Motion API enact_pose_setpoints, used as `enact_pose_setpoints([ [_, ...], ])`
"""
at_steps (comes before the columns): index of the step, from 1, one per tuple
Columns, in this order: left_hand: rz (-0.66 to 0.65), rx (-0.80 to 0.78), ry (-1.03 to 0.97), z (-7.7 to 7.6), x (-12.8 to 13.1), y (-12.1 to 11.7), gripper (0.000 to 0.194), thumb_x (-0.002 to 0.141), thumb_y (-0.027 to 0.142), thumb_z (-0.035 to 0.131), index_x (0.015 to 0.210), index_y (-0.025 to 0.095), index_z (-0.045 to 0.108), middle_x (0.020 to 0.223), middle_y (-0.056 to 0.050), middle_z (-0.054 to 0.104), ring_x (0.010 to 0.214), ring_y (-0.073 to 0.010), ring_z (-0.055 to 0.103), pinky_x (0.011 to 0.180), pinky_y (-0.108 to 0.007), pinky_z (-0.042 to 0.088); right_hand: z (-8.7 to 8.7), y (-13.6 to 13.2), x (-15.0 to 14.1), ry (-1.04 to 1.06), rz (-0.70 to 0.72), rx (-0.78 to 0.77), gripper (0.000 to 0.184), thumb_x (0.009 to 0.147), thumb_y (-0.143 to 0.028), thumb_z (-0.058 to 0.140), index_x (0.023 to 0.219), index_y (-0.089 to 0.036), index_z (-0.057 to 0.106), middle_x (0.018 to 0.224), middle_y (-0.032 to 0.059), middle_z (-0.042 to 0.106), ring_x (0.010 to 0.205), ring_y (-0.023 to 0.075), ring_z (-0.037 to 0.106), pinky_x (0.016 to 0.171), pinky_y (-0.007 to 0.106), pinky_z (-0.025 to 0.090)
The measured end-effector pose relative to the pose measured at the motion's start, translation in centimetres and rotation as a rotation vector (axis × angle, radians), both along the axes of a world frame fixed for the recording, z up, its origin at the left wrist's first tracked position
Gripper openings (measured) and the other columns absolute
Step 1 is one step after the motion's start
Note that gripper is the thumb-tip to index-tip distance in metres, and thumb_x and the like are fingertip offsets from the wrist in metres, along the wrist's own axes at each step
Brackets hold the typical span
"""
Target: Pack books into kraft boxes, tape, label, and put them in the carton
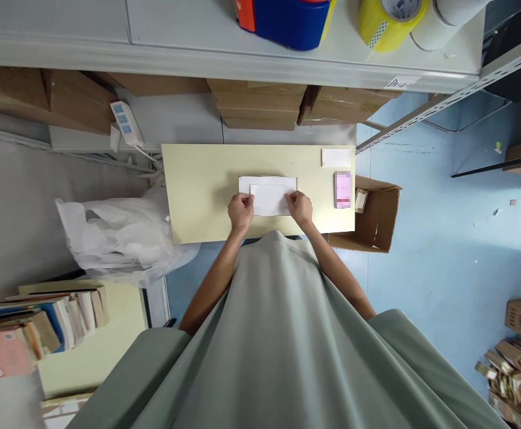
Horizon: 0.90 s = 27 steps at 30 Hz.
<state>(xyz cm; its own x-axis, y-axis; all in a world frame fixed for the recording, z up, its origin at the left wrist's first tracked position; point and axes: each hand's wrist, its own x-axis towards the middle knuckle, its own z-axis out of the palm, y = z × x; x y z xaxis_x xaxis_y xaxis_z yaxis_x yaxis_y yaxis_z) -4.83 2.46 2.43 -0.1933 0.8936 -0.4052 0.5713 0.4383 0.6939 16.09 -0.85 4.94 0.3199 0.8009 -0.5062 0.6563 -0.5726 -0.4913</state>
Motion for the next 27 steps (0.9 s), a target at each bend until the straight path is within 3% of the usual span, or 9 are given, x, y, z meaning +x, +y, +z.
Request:
enact_pose_setpoints([
  [7,-0.008,0.078,-0.016,0.0,0.3,-0.3,0.018,0.095,0.03,0.069,0.081,0.027,0.059,0.086,-0.007,0.071,0.096,-0.0293,0.071,0.104,-0.045,0.052,0.3,0.7,-0.5,-0.066,0.024,-0.056,0.023,0.111,-0.036,0.059,0.107,-0.022,0.076,0.118,0.0162,0.082,0.108,0.0323,0.077,0.095,0.042,0.059],
  [13,-0.025,0.023,0.01,1.3,-0.6,0.2,0.027,0.09,0.034,0.076,0.082,0.028,0.05,0.091,-0.009,0.073,0.101,-0.0322,0.073,0.106,-0.048,0.052,1.5,0.7,0.7,-0.066,0.054,-0.094,0.018,0.108,-0.037,0.066,0.1,-0.023,0.075,0.113,0.0142,0.082,0.105,0.0322,0.077,0.089,0.04,0.057],
  [16,0.031,-0.007,-0.048,2.1,-1.3,0.4,0.027,0.082,0.025,0.077,0.092,0.027,0.052,0.091,-0.005,0.073,0.096,-0.0288,0.074,0.102,-0.045,0.054,2.3,-0.1,1.0,-0.095,0.101,-0.064,0.014,0.108,-0.032,0.066,0.101,-0.023,0.075,0.116,0.012,0.082,0.105,0.0293,0.076,0.088,0.037,0.056],
  [21,0.075,0.077,-0.308,3.1,-1.8,-0.3,0.035,0.076,0.017,0.073,0.105,0.026,0.056,0.085,0.002,0.074,0.087,-0.0203,0.075,0.095,-0.036,0.059,2.8,-1.5,0.7,-0.087,0.133,-0.005,0.017,0.11,-0.036,0.066,0.104,-0.023,0.075,0.116,0.0095,0.081,0.102,0.0263,0.076,0.086,0.035,0.055],
  [27,0.017,0.135,-0.365,3.5,-1.9,-1.0,0.03,0.085,0.024,0.074,0.113,0.024,0.063,0.097,-0.005,0.083,0.097,-0.0231,0.08,0.105,-0.042,0.061,3.0,-1.9,0.1,-0.077,0.188,0.01,0.022,0.112,-0.038,0.06,0.11,-0.022,0.076,0.117,0.01,0.079,0.1,0.0267,0.076,0.087,0.036,0.057],
])
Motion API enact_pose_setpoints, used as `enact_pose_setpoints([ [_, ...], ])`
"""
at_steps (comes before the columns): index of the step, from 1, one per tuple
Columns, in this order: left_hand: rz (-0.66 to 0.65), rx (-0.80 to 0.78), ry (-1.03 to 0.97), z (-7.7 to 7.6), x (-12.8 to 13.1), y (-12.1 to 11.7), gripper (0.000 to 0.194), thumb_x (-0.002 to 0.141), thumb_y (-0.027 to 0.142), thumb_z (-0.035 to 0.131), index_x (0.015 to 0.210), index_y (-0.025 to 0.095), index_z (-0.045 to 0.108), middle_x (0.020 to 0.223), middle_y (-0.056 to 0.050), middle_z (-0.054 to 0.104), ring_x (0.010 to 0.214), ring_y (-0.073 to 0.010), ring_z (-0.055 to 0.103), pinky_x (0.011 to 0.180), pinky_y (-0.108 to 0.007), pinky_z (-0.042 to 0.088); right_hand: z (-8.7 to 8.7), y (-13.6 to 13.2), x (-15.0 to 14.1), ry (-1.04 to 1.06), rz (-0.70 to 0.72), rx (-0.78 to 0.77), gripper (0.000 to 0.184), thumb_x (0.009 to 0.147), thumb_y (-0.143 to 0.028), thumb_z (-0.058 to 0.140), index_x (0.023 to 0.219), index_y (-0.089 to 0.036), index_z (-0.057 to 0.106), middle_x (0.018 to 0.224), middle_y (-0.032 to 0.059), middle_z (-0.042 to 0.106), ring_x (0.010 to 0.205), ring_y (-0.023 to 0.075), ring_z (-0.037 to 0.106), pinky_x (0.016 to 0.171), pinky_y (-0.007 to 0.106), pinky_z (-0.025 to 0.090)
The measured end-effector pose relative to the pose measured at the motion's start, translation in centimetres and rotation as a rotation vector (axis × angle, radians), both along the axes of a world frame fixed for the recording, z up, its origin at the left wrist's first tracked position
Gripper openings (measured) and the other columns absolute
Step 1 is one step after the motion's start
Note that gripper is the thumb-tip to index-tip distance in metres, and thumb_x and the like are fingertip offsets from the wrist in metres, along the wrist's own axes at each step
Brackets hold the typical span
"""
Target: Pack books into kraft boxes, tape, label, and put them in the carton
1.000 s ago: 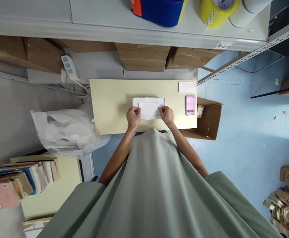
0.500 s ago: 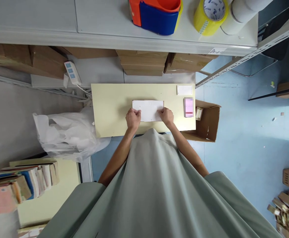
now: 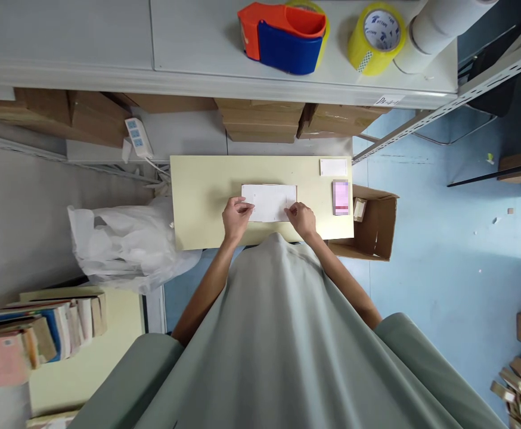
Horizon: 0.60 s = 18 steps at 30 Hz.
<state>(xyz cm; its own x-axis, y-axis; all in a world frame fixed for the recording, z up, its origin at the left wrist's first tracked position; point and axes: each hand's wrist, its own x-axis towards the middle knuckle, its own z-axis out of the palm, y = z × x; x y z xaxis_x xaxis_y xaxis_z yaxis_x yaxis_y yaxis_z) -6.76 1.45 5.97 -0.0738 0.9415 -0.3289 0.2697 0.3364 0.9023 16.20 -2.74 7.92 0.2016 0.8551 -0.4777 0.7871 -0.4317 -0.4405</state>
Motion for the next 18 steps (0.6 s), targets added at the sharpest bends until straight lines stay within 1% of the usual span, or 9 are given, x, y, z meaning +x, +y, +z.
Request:
enact_pose_setpoints([
  [2,-0.095,0.059,0.065,0.0,0.5,-0.3,0.026,0.094,0.028,0.068,0.12,0.024,0.068,0.116,-0.01,0.084,0.114,-0.0269,0.08,0.113,-0.046,0.058,0.0,0.1,-0.5,0.007,0.062,0.06,0.029,0.115,-0.037,0.053,0.123,-0.02,0.075,0.127,0.0135,0.078,0.11,0.0288,0.076,0.095,0.038,0.058],
  [4,-0.277,0.142,0.148,-0.3,1.3,-0.6,0.034,0.102,0.033,0.06,0.133,0.024,0.071,0.145,-0.014,0.076,0.143,-0.0307,0.068,0.126,-0.05,0.049,-0.3,0.1,-1.2,0.013,0.174,0.161,0.042,0.115,-0.037,0.046,0.146,-0.016,0.068,0.149,0.0189,0.07,0.136,0.033,0.067,0.113,0.044,0.054],
  [6,-0.503,0.227,0.22,-0.9,2.3,-1.0,0.049,0.107,0.035,0.05,0.151,0.021,0.065,0.17,-0.013,0.057,0.166,-0.0316,0.043,0.139,-0.053,0.031,-1.1,0.1,-1.9,0.009,0.322,0.242,0.059,0.114,-0.035,0.04,0.167,-0.011,0.049,0.174,0.0206,0.05,0.164,0.0347,0.042,0.133,0.049,0.038],
  [8,-0.674,0.275,0.29,-1.8,2.8,-1.5,0.061,0.109,0.035,0.043,0.166,0.015,0.052,0.182,-0.014,0.039,0.175,-0.0316,0.024,0.144,-0.056,0.015,-2.2,-0.2,-2.4,0.001,0.457,0.259,0.069,0.114,-0.032,0.034,0.177,-0.006,0.03,0.186,0.018,0.029,0.176,0.0317,0.017,0.142,0.052,0.021],
  [9,-0.729,0.284,0.33,-2.2,2.9,-1.6,0.066,0.11,0.037,0.041,0.171,0.012,0.046,0.184,-0.014,0.034,0.176,-0.0321,0.019,0.144,-0.056,0.01,-2.8,-0.3,-2.5,-0.005,0.508,0.251,0.071,0.113,-0.031,0.031,0.179,-0.004,0.024,0.188,0.017,0.022,0.177,0.0302,0.01,0.144,0.052,0.015],
  [11,-0.797,0.291,0.41,-3.0,2.6,-1.9,0.072,0.111,0.042,0.041,0.175,0.01,0.039,0.186,-0.016,0.027,0.176,-0.0331,0.015,0.144,-0.056,0.005,-3.8,-0.8,-2.5,-0.018,0.569,0.235,0.073,0.114,-0.034,0.028,0.179,-0.002,0.019,0.189,0.0165,0.015,0.178,0.0289,0.006,0.145,0.051,0.009],
  [13,-0.833,0.301,0.469,-3.4,1.8,-2.0,0.077,0.111,0.048,0.045,0.177,0.011,0.035,0.187,-0.016,0.023,0.177,-0.0338,0.012,0.144,-0.058,0.002,-4.4,-1.3,-2.0,-0.032,0.591,0.235,0.076,0.116,-0.041,0.029,0.18,-0.002,0.018,0.19,0.0162,0.012,0.178,0.0287,0.005,0.145,0.051,0.007],
  [15,-0.833,0.309,0.501,-3.5,0.9,-2.0,0.079,0.11,0.051,0.048,0.178,0.013,0.033,0.187,-0.016,0.021,0.177,-0.0345,0.011,0.143,-0.06,0.001,-4.6,-1.6,-1.5,-0.046,0.585,0.236,0.077,0.116,-0.045,0.031,0.18,-0.004,0.017,0.19,0.0148,0.011,0.178,0.0281,0.005,0.145,0.05,0.006],
  [18,-0.802,0.302,0.527,-3.3,-0.2,-2.0,0.077,0.111,0.049,0.048,0.179,0.016,0.032,0.186,-0.014,0.025,0.177,-0.0346,0.011,0.143,-0.061,0.002,-4.3,-1.8,-0.5,-0.057,0.559,0.226,0.078,0.117,-0.049,0.034,0.181,-0.007,0.018,0.189,0.014,0.012,0.178,0.0278,0.008,0.145,0.051,0.007],
])
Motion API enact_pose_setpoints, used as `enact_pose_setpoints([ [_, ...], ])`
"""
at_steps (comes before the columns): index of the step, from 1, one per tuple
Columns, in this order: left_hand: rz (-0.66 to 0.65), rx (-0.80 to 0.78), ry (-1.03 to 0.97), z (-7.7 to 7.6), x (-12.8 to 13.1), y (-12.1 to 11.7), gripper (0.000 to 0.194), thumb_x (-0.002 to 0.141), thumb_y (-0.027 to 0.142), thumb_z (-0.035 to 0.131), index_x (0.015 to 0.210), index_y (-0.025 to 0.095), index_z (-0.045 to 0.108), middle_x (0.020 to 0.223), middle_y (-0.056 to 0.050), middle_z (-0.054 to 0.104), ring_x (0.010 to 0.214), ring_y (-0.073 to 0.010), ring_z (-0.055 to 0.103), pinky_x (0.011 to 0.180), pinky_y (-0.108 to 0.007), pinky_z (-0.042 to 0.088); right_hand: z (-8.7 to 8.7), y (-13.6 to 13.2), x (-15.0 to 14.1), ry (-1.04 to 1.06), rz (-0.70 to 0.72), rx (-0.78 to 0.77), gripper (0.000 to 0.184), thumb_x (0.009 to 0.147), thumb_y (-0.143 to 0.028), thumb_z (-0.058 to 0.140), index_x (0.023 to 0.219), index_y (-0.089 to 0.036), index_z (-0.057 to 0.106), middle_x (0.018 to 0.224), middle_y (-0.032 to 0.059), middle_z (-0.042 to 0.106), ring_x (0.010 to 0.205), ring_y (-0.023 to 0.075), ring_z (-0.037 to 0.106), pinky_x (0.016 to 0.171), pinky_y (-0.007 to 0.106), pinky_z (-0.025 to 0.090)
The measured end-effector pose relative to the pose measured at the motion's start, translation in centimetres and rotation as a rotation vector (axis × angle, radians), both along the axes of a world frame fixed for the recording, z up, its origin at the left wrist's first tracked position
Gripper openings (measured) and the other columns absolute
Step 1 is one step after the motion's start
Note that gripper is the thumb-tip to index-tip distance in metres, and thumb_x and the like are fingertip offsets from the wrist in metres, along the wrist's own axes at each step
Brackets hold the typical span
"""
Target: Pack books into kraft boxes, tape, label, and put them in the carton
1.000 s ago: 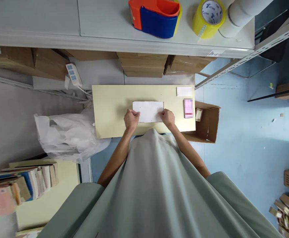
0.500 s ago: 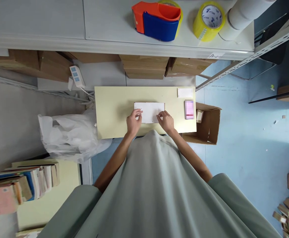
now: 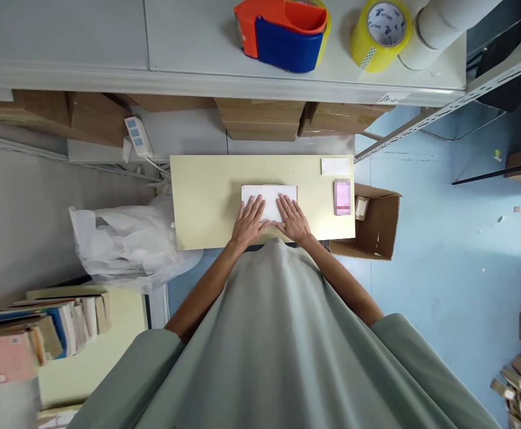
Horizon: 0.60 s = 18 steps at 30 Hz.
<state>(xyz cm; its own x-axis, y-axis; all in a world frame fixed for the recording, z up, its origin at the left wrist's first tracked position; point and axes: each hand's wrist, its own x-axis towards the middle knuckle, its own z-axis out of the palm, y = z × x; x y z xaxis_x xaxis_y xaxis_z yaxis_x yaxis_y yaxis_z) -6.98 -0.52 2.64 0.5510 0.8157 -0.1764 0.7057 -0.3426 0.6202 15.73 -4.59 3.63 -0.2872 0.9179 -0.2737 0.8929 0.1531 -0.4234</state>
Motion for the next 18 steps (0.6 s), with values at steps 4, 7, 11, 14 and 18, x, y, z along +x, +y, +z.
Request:
enact_pose_setpoints([
  [4,0.062,0.001,0.009,0.0,-0.5,-0.3,0.076,0.112,0.048,0.046,0.18,0.018,0.032,0.186,-0.012,0.027,0.177,-0.035,0.011,0.143,-0.061,0.003,0.1,-0.2,1.0,-0.015,0.007,0.01,0.081,0.116,-0.051,0.039,0.181,-0.006,0.019,0.189,0.015,0.013,0.178,0.0286,0.01,0.145,0.051,0.005],
  [7,0.1,-0.006,0.009,-0.1,-0.1,-0.7,0.077,0.112,0.05,0.044,0.18,0.018,0.029,0.187,-0.012,0.025,0.177,-0.0359,0.008,0.142,-0.062,0.004,-0.2,-0.3,1.0,-0.029,0.024,0.012,0.086,0.114,-0.049,0.047,0.18,-0.002,0.018,0.189,0.0178,0.011,0.178,0.0301,0.007,0.145,0.05,0.004],
  [11,0.126,-0.018,0.036,-0.3,0.5,-1.2,0.077,0.112,0.048,0.041,0.181,0.016,0.027,0.188,-0.014,0.021,0.177,-0.0365,0.004,0.142,-0.065,0.004,-0.8,-0.3,-0.3,-0.053,0.015,-0.006,0.094,0.106,-0.033,0.064,0.179,0.0,0.015,0.188,0.0223,0.004,0.178,0.0344,0.002,0.145,0.055,0.004],
  [14,0.12,-0.025,0.059,-0.3,0.7,-1.2,0.076,0.113,0.048,0.04,0.18,0.015,0.028,0.188,-0.015,0.018,0.177,-0.0369,0.001,0.142,-0.065,0.004,-1.0,-0.2,-1.3,-0.028,0.056,-0.016,0.095,0.101,-0.019,0.066,0.182,-0.012,0.016,0.189,0.0179,0.003,0.177,0.0346,0.001,0.144,0.062,0.007],
  [18,0.096,-0.016,0.108,-0.4,0.5,-1.1,0.075,0.113,0.048,0.039,0.18,0.016,0.029,0.188,-0.016,0.016,0.177,-0.0371,-0.001,0.141,-0.067,0.004,-1.2,0.1,-2.0,0.033,0.103,-0.028,0.089,0.101,-0.014,0.058,0.182,-0.016,0.019,0.189,0.0135,0.008,0.177,0.0309,0.003,0.145,0.059,0.01],
])
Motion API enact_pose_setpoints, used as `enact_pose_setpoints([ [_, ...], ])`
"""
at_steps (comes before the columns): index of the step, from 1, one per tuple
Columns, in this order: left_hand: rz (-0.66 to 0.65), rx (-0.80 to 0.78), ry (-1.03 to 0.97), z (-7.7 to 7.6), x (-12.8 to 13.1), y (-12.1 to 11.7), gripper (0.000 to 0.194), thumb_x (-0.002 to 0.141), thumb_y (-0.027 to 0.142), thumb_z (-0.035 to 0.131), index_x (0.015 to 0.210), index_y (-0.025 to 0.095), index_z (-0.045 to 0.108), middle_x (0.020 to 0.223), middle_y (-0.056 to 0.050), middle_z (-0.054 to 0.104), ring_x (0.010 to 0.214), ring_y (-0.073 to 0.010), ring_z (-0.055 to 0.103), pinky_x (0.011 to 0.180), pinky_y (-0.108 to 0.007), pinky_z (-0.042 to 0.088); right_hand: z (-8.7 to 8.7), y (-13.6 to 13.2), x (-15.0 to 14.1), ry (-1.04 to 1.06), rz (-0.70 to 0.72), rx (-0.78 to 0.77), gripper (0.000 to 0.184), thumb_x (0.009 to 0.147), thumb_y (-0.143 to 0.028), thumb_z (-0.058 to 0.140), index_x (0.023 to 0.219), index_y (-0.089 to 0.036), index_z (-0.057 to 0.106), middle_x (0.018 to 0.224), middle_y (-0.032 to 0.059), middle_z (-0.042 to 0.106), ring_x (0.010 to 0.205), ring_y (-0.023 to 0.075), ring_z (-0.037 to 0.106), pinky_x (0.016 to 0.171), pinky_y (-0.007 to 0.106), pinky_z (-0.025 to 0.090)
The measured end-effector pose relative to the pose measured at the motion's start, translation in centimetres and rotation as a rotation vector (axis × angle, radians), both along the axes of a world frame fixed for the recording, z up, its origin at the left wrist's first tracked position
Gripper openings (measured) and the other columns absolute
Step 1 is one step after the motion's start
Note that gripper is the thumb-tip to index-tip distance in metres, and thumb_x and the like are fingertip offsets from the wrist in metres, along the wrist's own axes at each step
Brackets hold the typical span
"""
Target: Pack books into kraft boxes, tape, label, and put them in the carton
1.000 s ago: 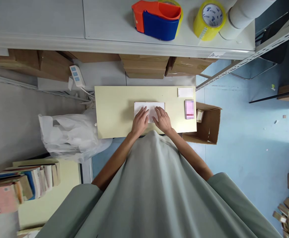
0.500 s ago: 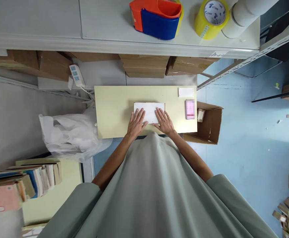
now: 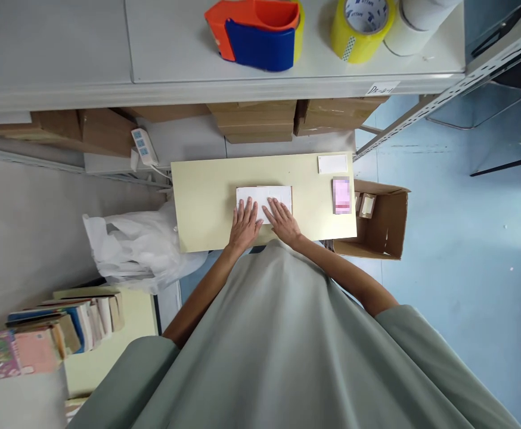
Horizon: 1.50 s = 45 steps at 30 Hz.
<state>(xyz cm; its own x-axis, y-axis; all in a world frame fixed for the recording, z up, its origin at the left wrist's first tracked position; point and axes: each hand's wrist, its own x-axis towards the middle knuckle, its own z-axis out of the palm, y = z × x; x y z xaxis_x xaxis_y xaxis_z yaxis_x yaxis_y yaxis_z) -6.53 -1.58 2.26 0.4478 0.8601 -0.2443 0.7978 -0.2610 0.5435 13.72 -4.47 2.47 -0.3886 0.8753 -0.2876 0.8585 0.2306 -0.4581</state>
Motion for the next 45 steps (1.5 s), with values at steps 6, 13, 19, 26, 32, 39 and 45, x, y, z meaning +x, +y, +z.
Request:
enact_pose_setpoints([
  [6,-0.059,0.047,0.078,0.0,0.1,-0.8,0.076,0.111,0.056,0.051,0.176,0.02,0.04,0.19,-0.016,0.003,0.175,-0.0415,-0.012,0.139,-0.07,0.004,-0.5,-0.1,0.2,0.06,-0.057,0.026,0.078,0.106,-0.011,0.042,0.181,-0.007,0.02,0.189,0.015,0.014,0.177,0.0269,0.009,0.146,0.051,0.01],
  [13,0.009,0.068,0.159,-0.6,3.1,-4.4,0.075,0.113,0.055,0.047,0.176,0.016,0.038,0.189,-0.021,0.002,0.175,-0.0435,-0.013,0.137,-0.073,0.008,-1.6,-3.0,2.1,0.189,-0.184,0.07,0.068,0.112,-0.013,0.038,0.179,-0.011,0.029,0.188,0.0193,0.011,0.177,0.0326,0.004,0.145,0.059,0.014],
  [19,0.086,0.034,0.139,-0.5,8.0,-7.5,0.069,0.113,0.048,0.051,0.174,0.018,0.043,0.19,-0.018,0.008,0.176,-0.0406,-0.011,0.139,-0.071,0.009,-1.9,-6.6,5.3,0.234,-0.31,0.07,0.069,0.112,-0.012,0.037,0.18,-0.01,0.025,0.188,0.0198,0.004,0.177,0.0328,-0.001,0.144,0.062,0.012],
  [26,0.288,-0.019,-0.07,-0.5,10.1,-11.8,0.083,0.103,0.048,0.072,0.175,0.021,0.039,0.189,-0.019,0.016,0.177,-0.0373,0.007,0.142,-0.059,0.017,-2.6,-11.7,11.9,0.311,-0.478,0.038,0.081,0.108,-0.026,0.055,0.18,-0.008,0.022,0.189,0.0202,0.007,0.177,0.0356,-0.001,0.143,0.062,0.014],
  [32,0.802,-0.35,-0.223,-2.3,9.8,-13.7,0.122,0.085,0.04,0.095,0.178,0.017,0.019,0.161,-0.026,0.061,0.158,-0.0392,0.054,0.132,-0.058,0.042,-4.5,-14.7,16.8,0.547,-0.709,-0.083,0.094,0.104,-0.053,0.064,0.179,-0.012,0.025,0.18,0.0225,0.04,0.172,0.0374,0.03,0.139,0.061,0.032],
  [39,0.86,-0.182,-0.581,-1.6,12.1,-17.9,0.084,0.093,0.04,0.086,0.165,0.02,0.046,0.149,-0.02,0.072,0.149,-0.0329,0.064,0.13,-0.051,0.047,-0.7,-17.6,19.7,0.617,-0.749,0.003,0.077,0.104,-0.059,0.062,0.169,-0.019,0.049,0.166,0.0155,0.062,0.152,0.0376,0.06,0.129,0.058,0.046],
  [45,0.856,-0.353,-0.779,-1.0,16.8,-22.9,0.074,0.094,0.028,0.082,0.16,0.017,0.051,0.158,-0.021,0.067,0.153,-0.0324,0.06,0.132,-0.051,0.044,1.3,-21.9,24.3,0.519,-0.784,-0.031,0.071,0.102,-0.057,0.064,0.161,-0.018,0.06,0.155,0.0162,0.071,0.143,0.0385,0.069,0.122,0.055,0.054],
])
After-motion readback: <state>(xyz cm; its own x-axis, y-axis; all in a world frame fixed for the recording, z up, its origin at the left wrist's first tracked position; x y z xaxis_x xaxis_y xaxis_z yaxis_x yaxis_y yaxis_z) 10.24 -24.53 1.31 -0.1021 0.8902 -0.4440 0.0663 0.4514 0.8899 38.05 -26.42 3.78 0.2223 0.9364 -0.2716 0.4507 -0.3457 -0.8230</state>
